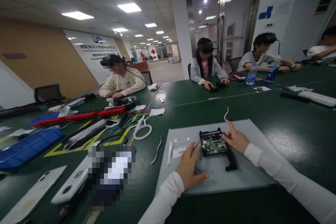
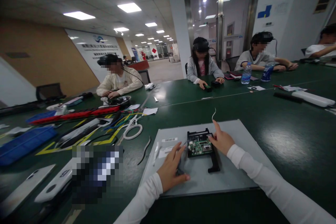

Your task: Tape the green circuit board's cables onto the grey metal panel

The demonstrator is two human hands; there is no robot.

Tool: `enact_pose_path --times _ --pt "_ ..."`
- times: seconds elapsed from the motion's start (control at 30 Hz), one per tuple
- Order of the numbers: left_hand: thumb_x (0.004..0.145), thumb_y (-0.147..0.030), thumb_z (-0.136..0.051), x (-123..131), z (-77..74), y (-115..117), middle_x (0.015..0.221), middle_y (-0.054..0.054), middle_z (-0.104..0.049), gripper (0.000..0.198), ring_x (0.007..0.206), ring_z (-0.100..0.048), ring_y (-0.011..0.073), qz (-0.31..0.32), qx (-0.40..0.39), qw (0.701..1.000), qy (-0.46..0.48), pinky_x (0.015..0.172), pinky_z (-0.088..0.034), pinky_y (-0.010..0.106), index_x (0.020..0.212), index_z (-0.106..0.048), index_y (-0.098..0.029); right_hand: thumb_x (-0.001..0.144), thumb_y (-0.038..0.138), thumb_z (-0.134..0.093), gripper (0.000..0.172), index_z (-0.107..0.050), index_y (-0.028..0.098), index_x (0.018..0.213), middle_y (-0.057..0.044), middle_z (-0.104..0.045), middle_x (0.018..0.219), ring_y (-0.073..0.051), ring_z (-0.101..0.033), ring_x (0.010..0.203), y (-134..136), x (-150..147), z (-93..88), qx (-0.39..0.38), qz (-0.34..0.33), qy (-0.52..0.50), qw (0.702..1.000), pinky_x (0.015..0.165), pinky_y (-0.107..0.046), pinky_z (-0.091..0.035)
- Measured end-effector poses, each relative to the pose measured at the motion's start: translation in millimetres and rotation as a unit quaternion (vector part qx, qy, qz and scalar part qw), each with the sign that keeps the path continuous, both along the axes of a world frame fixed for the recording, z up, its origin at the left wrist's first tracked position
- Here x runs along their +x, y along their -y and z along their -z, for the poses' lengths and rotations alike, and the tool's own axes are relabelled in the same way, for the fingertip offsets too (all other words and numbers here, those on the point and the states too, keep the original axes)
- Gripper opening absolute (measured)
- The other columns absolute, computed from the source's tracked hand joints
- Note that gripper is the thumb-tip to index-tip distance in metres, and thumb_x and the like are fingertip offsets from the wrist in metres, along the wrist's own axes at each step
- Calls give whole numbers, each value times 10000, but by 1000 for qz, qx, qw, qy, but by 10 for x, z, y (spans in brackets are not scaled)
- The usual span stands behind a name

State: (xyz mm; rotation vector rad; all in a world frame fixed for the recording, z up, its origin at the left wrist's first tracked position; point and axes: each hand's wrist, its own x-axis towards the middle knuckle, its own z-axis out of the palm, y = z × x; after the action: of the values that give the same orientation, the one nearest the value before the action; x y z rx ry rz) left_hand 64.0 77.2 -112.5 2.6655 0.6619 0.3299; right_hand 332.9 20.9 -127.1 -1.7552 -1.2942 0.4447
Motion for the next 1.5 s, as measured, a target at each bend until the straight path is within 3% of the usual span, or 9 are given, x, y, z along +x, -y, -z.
enact_pose_path --times 0.13,0.27,0.4,0.63,1.0,1.13,1.27,1.37,1.5 --pt "518 -656 -596 27 -65 64 1391 168 -78 1063 1253 -112 373 4 14 999 -30 982 -177 548 1344 -100 -205 725 343 -506 742 -129 219 1352 -37 -590 783 -183 -551 711 55 205 -10 -56 10 143 988 673 -295 -390" --pt "475 -693 -588 37 -132 89 1394 168 -74 1102 1252 -111 379 10 14 999 -50 983 -156 553 1343 -111 -210 704 401 -528 788 -122 220 1355 -140 -542 1009 -303 -483 960 163 490 40 -156 57 261 951 773 -465 -346" --pt "436 -689 -611 35 -147 101 1399 174 -33 1153 1254 -62 397 30 13 998 -55 976 -135 572 1345 -93 -204 712 509 -472 812 -56 244 1358 -161 -466 1123 -356 -387 1068 233 685 149 -217 94 283 929 760 -571 -318" --pt "371 -671 -649 65 -206 199 1405 167 27 1207 1254 -27 404 46 38 996 -63 974 -71 589 1342 -101 -209 734 515 -429 762 -51 277 1352 -164 -236 1321 -386 -176 1196 196 760 268 -200 116 312 921 729 -629 -318" --pt "413 -671 -633 73 -192 165 1408 159 9 1166 1261 -20 386 27 34 997 -63 978 -68 585 1343 -94 -220 710 406 -486 770 -96 232 1351 -140 -275 1306 -327 -247 1174 194 792 193 -121 127 298 938 819 -517 -351" --pt "413 -676 -630 81 -192 158 1407 161 4 1166 1262 -26 383 19 32 997 -67 977 -64 584 1343 -92 -223 698 340 -500 725 -198 146 1328 -146 -363 1251 -280 -296 1167 137 840 214 -54 113 279 952 933 -429 -295" --pt "460 -681 -601 81 -168 139 1409 154 -13 1120 1265 -16 372 22 36 997 -69 978 -51 583 1343 -92 -216 702 311 -486 553 -381 140 1217 -122 -461 1163 -245 -387 1109 74 820 215 48 112 224 967 947 -398 -300" --pt "581 -661 -534 67 -144 106 1409 147 -42 994 1274 -26 343 17 26 998 -55 996 -64 555 1344 -103 -192 712 305 -477 441 -452 163 1128 -97 -521 1072 -226 -467 1020 82 629 116 124 102 157 975 893 -405 -356" --pt "757 -511 -454 40 -194 51 1401 120 -131 711 1273 -126 292 -16 -35 999 27 1015 -162 490 1331 -170 -201 766 328 -447 302 -510 180 1022 -70 -559 991 -193 -519 927 170 129 -114 163 16 55 985 799 -361 -425"
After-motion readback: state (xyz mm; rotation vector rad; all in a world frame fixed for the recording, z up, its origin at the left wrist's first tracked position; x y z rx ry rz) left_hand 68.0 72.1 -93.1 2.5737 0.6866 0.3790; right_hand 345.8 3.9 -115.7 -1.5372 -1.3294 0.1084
